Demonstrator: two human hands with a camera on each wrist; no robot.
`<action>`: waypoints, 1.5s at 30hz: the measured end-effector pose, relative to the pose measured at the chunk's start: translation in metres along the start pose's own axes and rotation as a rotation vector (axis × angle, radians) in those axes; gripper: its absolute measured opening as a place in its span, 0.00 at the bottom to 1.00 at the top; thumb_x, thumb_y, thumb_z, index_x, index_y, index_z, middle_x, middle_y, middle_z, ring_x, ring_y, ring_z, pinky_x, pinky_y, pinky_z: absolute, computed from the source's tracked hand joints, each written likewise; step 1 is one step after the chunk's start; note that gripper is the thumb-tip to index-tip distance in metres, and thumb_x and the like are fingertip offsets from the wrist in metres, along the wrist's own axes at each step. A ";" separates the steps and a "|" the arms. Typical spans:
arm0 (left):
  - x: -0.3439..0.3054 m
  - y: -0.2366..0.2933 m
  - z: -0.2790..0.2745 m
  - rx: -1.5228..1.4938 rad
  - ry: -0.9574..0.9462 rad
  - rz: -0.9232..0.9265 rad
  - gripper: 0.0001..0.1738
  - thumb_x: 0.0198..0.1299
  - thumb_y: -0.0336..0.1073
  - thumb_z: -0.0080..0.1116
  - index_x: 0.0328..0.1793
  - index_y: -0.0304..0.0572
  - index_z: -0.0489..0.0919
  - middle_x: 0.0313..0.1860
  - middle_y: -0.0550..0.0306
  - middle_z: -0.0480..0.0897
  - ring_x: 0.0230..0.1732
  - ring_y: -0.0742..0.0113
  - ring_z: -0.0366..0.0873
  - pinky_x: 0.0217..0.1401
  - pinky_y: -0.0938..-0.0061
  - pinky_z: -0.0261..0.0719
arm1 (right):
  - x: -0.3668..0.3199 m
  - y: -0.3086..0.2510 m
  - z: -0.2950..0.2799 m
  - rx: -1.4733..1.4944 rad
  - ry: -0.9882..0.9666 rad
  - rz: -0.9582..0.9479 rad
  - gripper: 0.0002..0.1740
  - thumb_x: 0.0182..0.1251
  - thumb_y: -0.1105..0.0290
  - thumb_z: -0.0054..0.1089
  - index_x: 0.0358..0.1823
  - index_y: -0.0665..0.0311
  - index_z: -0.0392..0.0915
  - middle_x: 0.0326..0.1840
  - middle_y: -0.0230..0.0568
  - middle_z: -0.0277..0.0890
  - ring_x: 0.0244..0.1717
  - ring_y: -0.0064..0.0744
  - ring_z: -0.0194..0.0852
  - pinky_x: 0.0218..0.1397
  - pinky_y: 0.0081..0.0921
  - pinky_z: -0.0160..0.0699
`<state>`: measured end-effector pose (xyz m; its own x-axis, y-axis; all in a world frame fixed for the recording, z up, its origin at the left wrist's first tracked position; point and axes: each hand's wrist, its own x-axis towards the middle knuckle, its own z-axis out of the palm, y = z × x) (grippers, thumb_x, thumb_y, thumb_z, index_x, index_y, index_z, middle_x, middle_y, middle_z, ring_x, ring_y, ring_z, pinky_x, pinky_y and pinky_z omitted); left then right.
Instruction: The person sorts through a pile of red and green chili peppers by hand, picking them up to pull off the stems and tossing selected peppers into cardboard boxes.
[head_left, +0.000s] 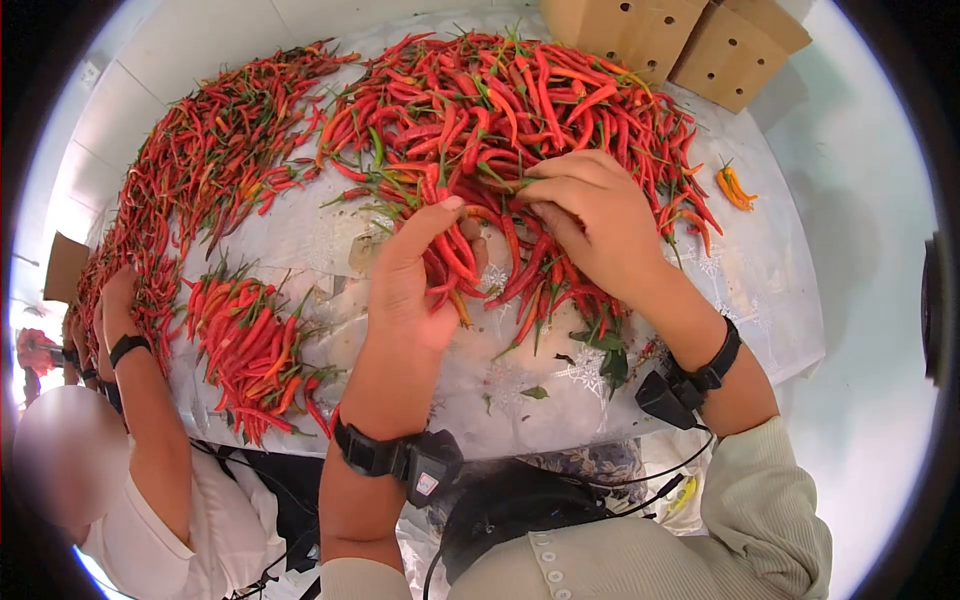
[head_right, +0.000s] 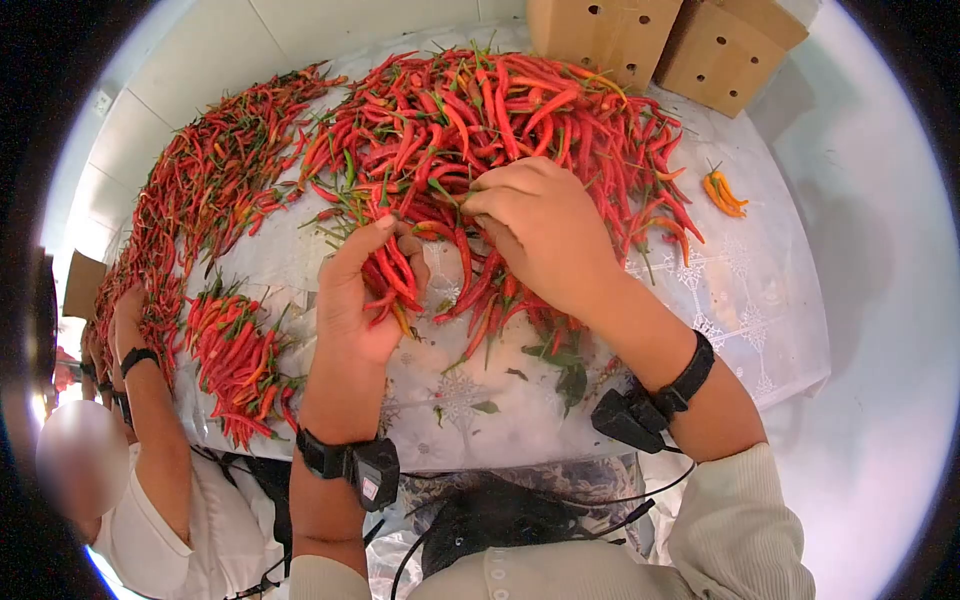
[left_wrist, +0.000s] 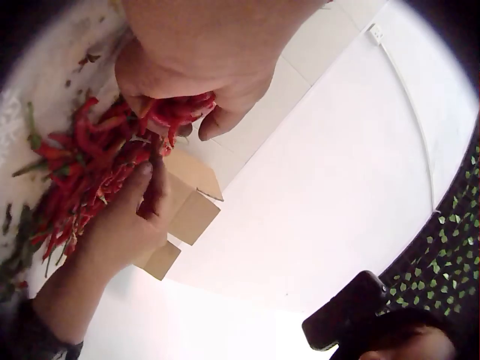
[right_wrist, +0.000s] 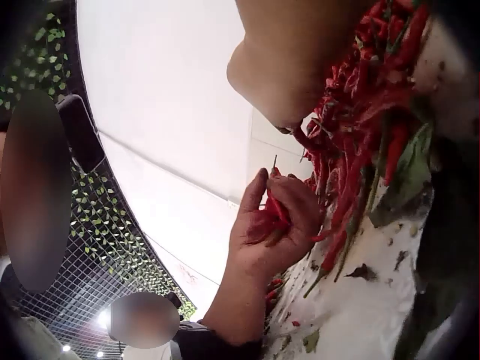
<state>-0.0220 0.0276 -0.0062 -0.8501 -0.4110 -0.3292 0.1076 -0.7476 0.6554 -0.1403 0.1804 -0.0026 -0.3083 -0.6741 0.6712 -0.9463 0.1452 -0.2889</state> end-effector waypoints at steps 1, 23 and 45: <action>0.001 0.000 -0.002 0.018 -0.007 -0.013 0.10 0.54 0.34 0.59 0.36 0.34 0.74 0.26 0.55 0.77 0.25 0.64 0.75 0.26 0.73 0.74 | 0.001 0.000 -0.001 0.031 0.032 0.023 0.10 0.50 0.77 0.62 0.36 0.63 0.79 0.39 0.38 0.77 0.44 0.41 0.73 0.48 0.34 0.72; -0.010 -0.003 0.012 0.261 -0.268 -0.002 0.18 0.51 0.29 0.62 0.49 0.34 0.75 0.36 0.55 0.81 0.34 0.66 0.81 0.36 0.73 0.81 | 0.002 -0.018 -0.012 0.609 -0.039 0.390 0.11 0.60 0.75 0.57 0.45 0.67 0.77 0.42 0.39 0.78 0.39 0.26 0.76 0.45 0.23 0.74; -0.009 0.005 0.009 0.370 -0.201 0.018 0.17 0.48 0.25 0.61 0.46 0.29 0.75 0.38 0.49 0.82 0.37 0.63 0.82 0.40 0.73 0.82 | 0.003 -0.009 -0.029 0.576 -0.319 0.381 0.06 0.60 0.77 0.56 0.39 0.67 0.73 0.33 0.42 0.75 0.37 0.31 0.75 0.40 0.26 0.72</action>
<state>-0.0185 0.0318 0.0061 -0.9375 -0.2849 -0.1998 -0.0375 -0.4880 0.8721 -0.1354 0.1981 0.0213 -0.4779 -0.8424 0.2490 -0.5529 0.0682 -0.8304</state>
